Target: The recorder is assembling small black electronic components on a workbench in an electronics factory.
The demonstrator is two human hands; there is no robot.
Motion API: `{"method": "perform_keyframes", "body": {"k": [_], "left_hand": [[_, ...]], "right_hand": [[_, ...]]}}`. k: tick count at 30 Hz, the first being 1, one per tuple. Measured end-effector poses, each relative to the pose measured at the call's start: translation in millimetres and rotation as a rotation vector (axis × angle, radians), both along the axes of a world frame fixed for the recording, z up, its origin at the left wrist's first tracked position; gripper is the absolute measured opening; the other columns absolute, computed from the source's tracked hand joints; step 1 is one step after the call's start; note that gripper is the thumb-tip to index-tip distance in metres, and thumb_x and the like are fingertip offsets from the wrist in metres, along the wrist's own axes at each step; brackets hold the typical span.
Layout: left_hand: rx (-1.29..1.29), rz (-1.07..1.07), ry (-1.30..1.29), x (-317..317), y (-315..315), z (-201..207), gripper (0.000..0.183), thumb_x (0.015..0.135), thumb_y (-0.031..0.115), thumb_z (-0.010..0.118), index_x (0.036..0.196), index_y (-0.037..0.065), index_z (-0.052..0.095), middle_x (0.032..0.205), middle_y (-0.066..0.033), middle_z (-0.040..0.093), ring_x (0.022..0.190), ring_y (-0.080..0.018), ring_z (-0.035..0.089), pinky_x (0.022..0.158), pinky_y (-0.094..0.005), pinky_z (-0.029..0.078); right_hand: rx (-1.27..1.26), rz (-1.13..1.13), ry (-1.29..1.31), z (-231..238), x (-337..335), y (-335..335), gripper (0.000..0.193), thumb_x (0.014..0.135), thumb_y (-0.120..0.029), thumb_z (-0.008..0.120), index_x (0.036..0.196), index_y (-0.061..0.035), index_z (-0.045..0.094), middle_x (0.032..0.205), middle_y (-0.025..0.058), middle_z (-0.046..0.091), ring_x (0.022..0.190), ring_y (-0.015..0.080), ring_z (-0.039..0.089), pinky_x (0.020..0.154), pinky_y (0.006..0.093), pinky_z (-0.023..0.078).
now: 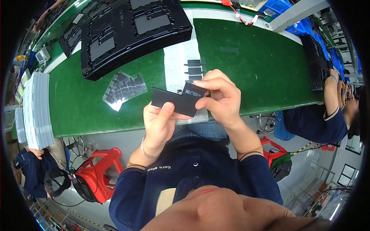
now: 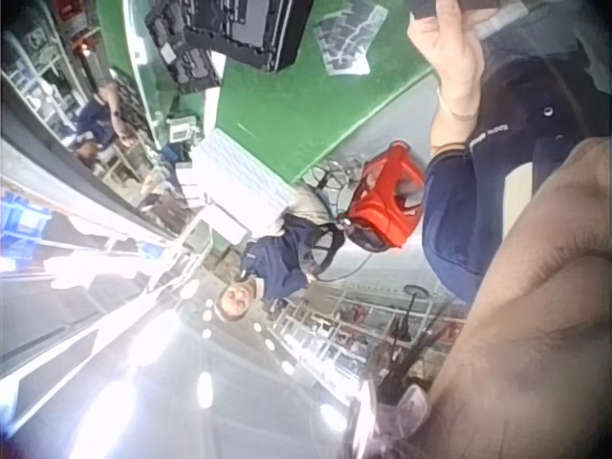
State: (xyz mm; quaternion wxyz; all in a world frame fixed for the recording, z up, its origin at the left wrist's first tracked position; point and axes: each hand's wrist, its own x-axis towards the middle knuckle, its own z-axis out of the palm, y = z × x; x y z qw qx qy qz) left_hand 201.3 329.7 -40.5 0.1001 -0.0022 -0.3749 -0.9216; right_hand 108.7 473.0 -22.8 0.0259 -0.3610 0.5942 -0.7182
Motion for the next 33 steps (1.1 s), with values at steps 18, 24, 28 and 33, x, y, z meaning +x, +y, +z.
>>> {"method": "perform_keyframes", "body": {"k": [18, 24, 28, 33], "left_hand": [[-0.192, 0.145, -0.017, 3.1, -2.6, 0.8, 0.018, 0.088, 0.006, 0.053, 0.096, -0.009, 0.060, 0.095, -0.0205, 0.062, 0.082, -0.0268, 0.064, 0.065, -0.0370, 0.059], [-0.126, 0.119, 0.015, -0.9, -0.4, 0.1, 0.020, 0.089, 0.008, 0.053, 0.097, -0.009, 0.059, 0.097, -0.0214, 0.061, 0.084, -0.0274, 0.064, 0.066, -0.0373, 0.059], [-0.127, 0.161, -0.004, -1.5, 5.2, 5.8, 0.023, 0.089, 0.009, 0.053, 0.102, -0.010, 0.057, 0.100, -0.0223, 0.060, 0.085, -0.0287, 0.064, 0.068, -0.0383, 0.059], [-0.103, 0.170, -0.019, -0.3, 7.7, 1.6, 0.026, 0.089, 0.008, 0.052, 0.106, -0.011, 0.055, 0.102, -0.0230, 0.059, 0.086, -0.0301, 0.063, 0.069, -0.0393, 0.059]], "right_hand": [[0.197, 0.003, -0.129, 15.8, -8.7, -1.2, 0.005, 0.080, -0.005, 0.063, 0.080, 0.0000, 0.064, 0.072, 0.0023, 0.056, 0.062, 0.0080, 0.049, 0.055, 0.0221, 0.040], [0.208, -0.077, -0.011, 16.2, -10.4, -2.6, 0.010, 0.082, -0.008, 0.060, 0.083, 0.0013, 0.065, 0.074, 0.0046, 0.056, 0.063, 0.0098, 0.049, 0.056, 0.0230, 0.040], [0.122, 0.181, -0.406, 21.8, -19.0, 0.3, 0.030, 0.091, -0.020, 0.047, 0.084, 0.0048, 0.064, 0.078, 0.0061, 0.056, 0.069, 0.0109, 0.049, 0.063, 0.0227, 0.039], [0.189, 0.254, -0.473, 27.5, -25.2, -0.8, 0.037, 0.093, -0.025, 0.043, 0.083, 0.0051, 0.063, 0.081, 0.0049, 0.057, 0.071, 0.0098, 0.048, 0.065, 0.0230, 0.039]]}}
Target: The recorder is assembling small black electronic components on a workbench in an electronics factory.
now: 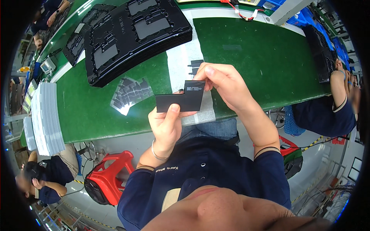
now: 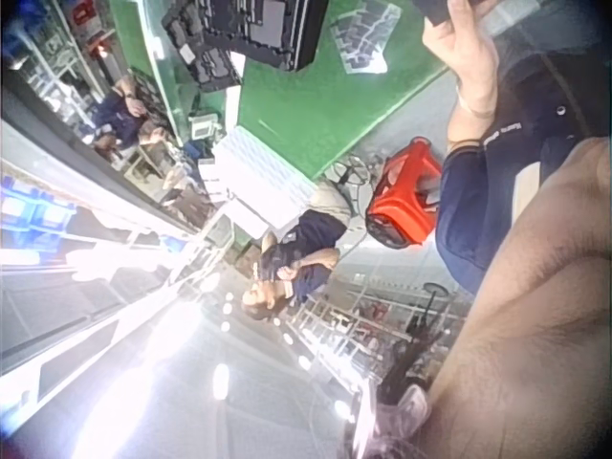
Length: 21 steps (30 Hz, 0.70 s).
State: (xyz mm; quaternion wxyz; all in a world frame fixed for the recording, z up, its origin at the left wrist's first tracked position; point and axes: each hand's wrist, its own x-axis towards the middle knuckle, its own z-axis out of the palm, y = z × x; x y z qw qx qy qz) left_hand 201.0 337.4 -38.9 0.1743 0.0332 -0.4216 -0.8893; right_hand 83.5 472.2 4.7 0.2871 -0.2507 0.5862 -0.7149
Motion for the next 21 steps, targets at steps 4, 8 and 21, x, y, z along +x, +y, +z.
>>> {"method": "perform_keyframes", "body": {"k": [4, 8, 21], "left_hand": [[0.006, 0.001, 0.003, -0.3, -1.0, 1.1, 0.025, 0.089, 0.006, 0.052, 0.106, -0.011, 0.055, 0.103, -0.0232, 0.058, 0.087, -0.0307, 0.063, 0.070, -0.0399, 0.059], [-0.047, -0.007, 0.014, 1.2, 0.7, -0.1, 0.024, 0.088, 0.004, 0.051, 0.106, -0.011, 0.055, 0.104, -0.0240, 0.058, 0.088, -0.0310, 0.063, 0.071, -0.0400, 0.059], [-0.093, 0.009, -0.013, 1.9, -5.8, -3.0, 0.022, 0.088, 0.004, 0.051, 0.103, -0.011, 0.056, 0.104, -0.0226, 0.058, 0.088, -0.0292, 0.063, 0.069, -0.0394, 0.059]], "right_hand": [[0.109, 0.053, 0.071, 1.9, -4.2, 1.8, 0.031, 0.091, -0.023, 0.047, 0.082, 0.0025, 0.063, 0.081, 0.0036, 0.058, 0.072, 0.0091, 0.049, 0.065, 0.0233, 0.040], [0.041, 0.080, -0.028, 9.0, -5.6, 1.6, 0.025, 0.090, -0.018, 0.051, 0.079, 0.0015, 0.062, 0.078, 0.0023, 0.057, 0.070, 0.0087, 0.049, 0.065, 0.0237, 0.040], [0.139, -0.045, 0.420, 9.8, -0.5, -11.4, 0.007, 0.077, -0.008, 0.066, 0.076, -0.0012, 0.067, 0.068, 0.0021, 0.057, 0.065, 0.0095, 0.048, 0.058, 0.0231, 0.037]]}}
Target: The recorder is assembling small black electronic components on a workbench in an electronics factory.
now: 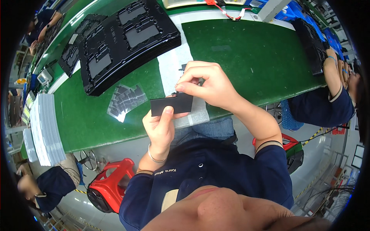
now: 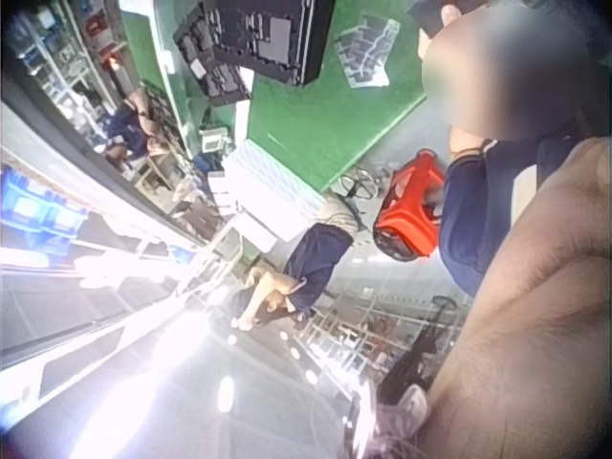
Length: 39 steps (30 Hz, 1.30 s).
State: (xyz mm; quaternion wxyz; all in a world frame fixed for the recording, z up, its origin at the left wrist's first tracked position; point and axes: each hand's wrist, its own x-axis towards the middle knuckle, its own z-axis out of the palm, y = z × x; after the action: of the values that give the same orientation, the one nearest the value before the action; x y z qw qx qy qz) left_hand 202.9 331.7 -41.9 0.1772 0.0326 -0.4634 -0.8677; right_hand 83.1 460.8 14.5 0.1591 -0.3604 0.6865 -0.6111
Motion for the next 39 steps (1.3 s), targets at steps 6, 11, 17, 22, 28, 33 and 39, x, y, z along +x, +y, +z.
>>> {"method": "perform_keyframes", "body": {"k": [6, 11, 17, 22, 28, 33, 39], "left_hand": [[-0.037, 0.038, -0.017, -3.3, -1.1, 7.3, 0.024, 0.088, 0.006, 0.054, 0.105, -0.010, 0.055, 0.104, -0.0211, 0.058, 0.086, -0.0273, 0.063, 0.068, -0.0396, 0.059], [-0.127, 0.141, -0.052, 3.8, 5.8, -1.7, 0.031, 0.088, 0.011, 0.055, 0.107, -0.012, 0.052, 0.105, -0.0212, 0.058, 0.091, -0.0267, 0.062, 0.066, -0.0366, 0.059], [-0.101, 0.134, 0.046, 4.8, -4.0, -18.0, 0.025, 0.091, 0.013, 0.050, 0.097, -0.011, 0.055, 0.096, -0.0216, 0.061, 0.081, -0.0229, 0.064, 0.062, -0.0283, 0.057], [-0.121, 0.140, -0.035, 8.7, -9.2, -9.8, 0.024, 0.091, 0.014, 0.052, 0.094, -0.010, 0.056, 0.094, -0.0207, 0.062, 0.079, -0.0214, 0.064, 0.063, -0.0290, 0.057], [-0.304, -0.031, -0.069, 16.9, -42.8, -57.6, 0.026, 0.092, 0.016, 0.050, 0.103, -0.008, 0.054, 0.099, -0.0152, 0.061, 0.082, -0.0183, 0.061, 0.070, -0.0294, 0.052], [-0.525, -0.059, -0.098, 39.1, -18.4, -42.6, 0.031, 0.093, 0.018, 0.050, 0.112, -0.006, 0.050, 0.105, -0.0127, 0.057, 0.088, -0.0163, 0.057, 0.071, -0.0266, 0.048], [-1.018, 0.123, -0.032, 50.1, -21.0, -25.2, 0.012, 0.084, 0.009, 0.057, 0.085, -0.003, 0.062, 0.072, -0.0090, 0.059, 0.066, -0.0159, 0.056, 0.059, -0.0260, 0.044]], "right_hand": [[-0.109, 0.002, -0.117, -7.8, -5.0, -0.3, 0.009, 0.079, -0.009, 0.065, 0.078, -0.0004, 0.066, 0.071, 0.0020, 0.057, 0.068, 0.0096, 0.053, 0.061, 0.0235, 0.042], [-0.089, 0.060, 0.104, -12.4, -0.3, 2.4, 0.016, 0.077, -0.018, 0.067, 0.079, -0.0021, 0.066, 0.073, 0.0058, 0.060, 0.065, 0.0149, 0.057, 0.058, 0.0267, 0.044], [-0.089, 0.063, 0.222, -16.9, 2.3, 5.4, 0.023, 0.074, -0.018, 0.058, 0.089, -0.0045, 0.069, 0.075, 0.0103, 0.062, 0.066, 0.0227, 0.059, 0.059, 0.0341, 0.044], [-0.110, 0.011, 0.133, -23.1, 11.4, 4.3, 0.020, 0.075, -0.018, 0.061, 0.088, -0.0044, 0.069, 0.075, 0.0090, 0.066, 0.067, 0.0161, 0.061, 0.063, 0.0286, 0.047], [-0.092, -0.099, 0.217, -42.9, 26.5, 10.9, 0.015, 0.078, -0.016, 0.063, 0.075, -0.0014, 0.064, 0.069, 0.0083, 0.061, 0.063, 0.0187, 0.058, 0.056, 0.0321, 0.044], [-0.143, -0.098, -0.115, -57.0, 67.1, 29.8, 0.013, 0.084, -0.010, 0.058, 0.087, 0.0019, 0.063, 0.075, 0.0074, 0.059, 0.061, 0.0136, 0.058, 0.054, 0.0272, 0.046], [-0.328, -0.072, -0.369, -55.2, 100.4, 62.0, 0.015, 0.083, 0.000, 0.056, 0.096, 0.0034, 0.063, 0.087, 0.0081, 0.061, 0.074, 0.0135, 0.061, 0.066, 0.0255, 0.051]]}}
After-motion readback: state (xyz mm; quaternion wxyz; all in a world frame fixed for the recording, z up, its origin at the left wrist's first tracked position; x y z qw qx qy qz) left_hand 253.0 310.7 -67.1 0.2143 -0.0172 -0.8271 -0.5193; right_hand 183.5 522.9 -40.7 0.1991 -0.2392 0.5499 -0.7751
